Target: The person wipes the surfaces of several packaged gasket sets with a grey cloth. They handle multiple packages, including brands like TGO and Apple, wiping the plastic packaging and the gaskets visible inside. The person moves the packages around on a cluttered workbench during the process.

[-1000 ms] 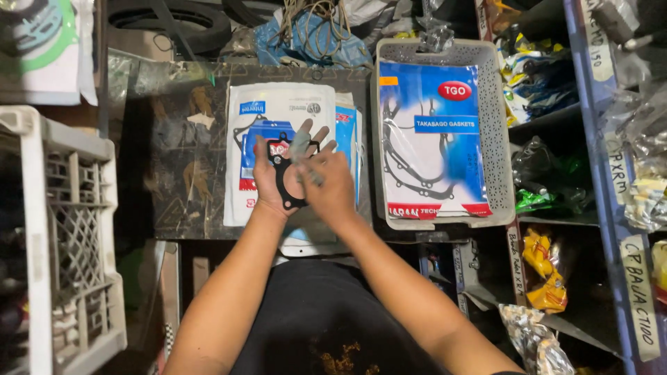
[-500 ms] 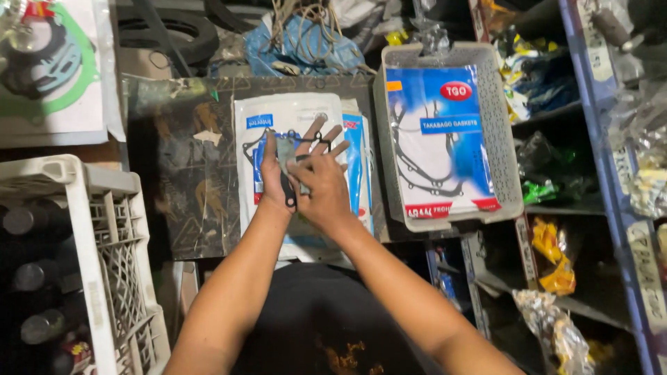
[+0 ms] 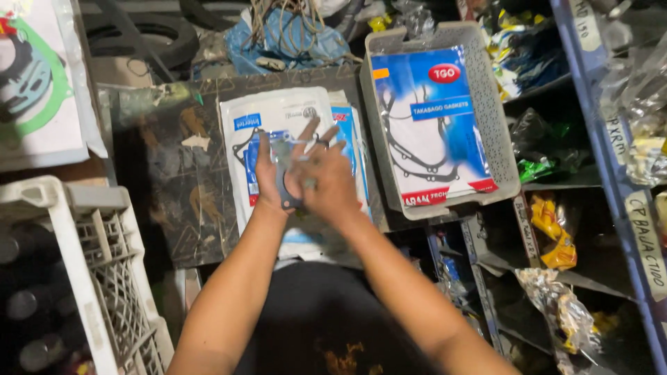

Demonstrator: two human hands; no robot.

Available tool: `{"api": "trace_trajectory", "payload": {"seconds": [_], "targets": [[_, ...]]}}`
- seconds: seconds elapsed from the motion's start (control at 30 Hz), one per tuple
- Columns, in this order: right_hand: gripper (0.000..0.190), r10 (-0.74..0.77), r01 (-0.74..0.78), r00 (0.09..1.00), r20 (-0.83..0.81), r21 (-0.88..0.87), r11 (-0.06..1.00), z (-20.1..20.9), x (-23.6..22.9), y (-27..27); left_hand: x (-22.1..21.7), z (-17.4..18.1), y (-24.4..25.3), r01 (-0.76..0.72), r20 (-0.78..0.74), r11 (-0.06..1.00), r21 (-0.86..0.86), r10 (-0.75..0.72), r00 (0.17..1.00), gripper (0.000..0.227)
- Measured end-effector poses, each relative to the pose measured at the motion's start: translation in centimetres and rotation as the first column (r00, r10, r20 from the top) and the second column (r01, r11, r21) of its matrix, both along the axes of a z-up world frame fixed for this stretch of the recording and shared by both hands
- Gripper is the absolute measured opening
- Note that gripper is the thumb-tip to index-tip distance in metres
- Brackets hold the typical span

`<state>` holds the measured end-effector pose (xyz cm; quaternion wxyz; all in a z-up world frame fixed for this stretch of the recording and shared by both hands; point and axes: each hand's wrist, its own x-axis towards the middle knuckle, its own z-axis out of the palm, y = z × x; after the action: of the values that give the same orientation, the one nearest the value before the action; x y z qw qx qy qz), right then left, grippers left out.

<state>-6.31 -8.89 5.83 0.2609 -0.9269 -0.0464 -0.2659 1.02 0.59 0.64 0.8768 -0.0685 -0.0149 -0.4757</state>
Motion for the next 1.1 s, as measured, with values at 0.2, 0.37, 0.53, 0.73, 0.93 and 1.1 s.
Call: {"api": "trace_trajectory", "payload": {"seconds": [0.2,0.37,0.53,0.73,0.93,1.1], "targets": [[0.016,-0.016,0.015,1.0,-0.018,-0.065,0.998,-0.2,0.3,-2.5,-1.0,5.9,-2.4,-0.102,-0.079,0.993,0.059,0.106,0.991,0.096],[0.016,0.054,-0.059,0.996,-0.068,-0.08,0.995,0.2,-0.5,-4.9,-1.0,1.1,-5.6,-0.156,0.063,0.978,0.138,0.148,0.987,0.095],[0.019,-0.054,0.036,0.986,-0.158,-0.118,0.992,-1.7,-2.2,-10.4,-2.4,0.6,-7.9,-0.164,-0.083,0.953,0.256,0.19,0.978,0.092],[0.015,-0.079,0.079,0.971,-0.226,-0.012,0.997,-2.7,-6.1,-15.2,-2.9,-0.3,-11.9,-0.198,-0.042,0.969,0.15,0.206,0.978,0.095],[0.026,-0.039,0.341,0.829,-0.558,0.449,0.826,-1.8,-9.7,-22.0,-3.7,2.8,-14.6,-0.253,-0.001,0.948,0.194,0.258,0.966,0.098],[0.026,0.126,0.369,0.863,-0.489,0.782,0.502,-4.2,-12.0,-23.3,-4.9,1.6,-19.0,-0.09,0.049,0.98,0.175,0.082,0.995,0.097]]}}
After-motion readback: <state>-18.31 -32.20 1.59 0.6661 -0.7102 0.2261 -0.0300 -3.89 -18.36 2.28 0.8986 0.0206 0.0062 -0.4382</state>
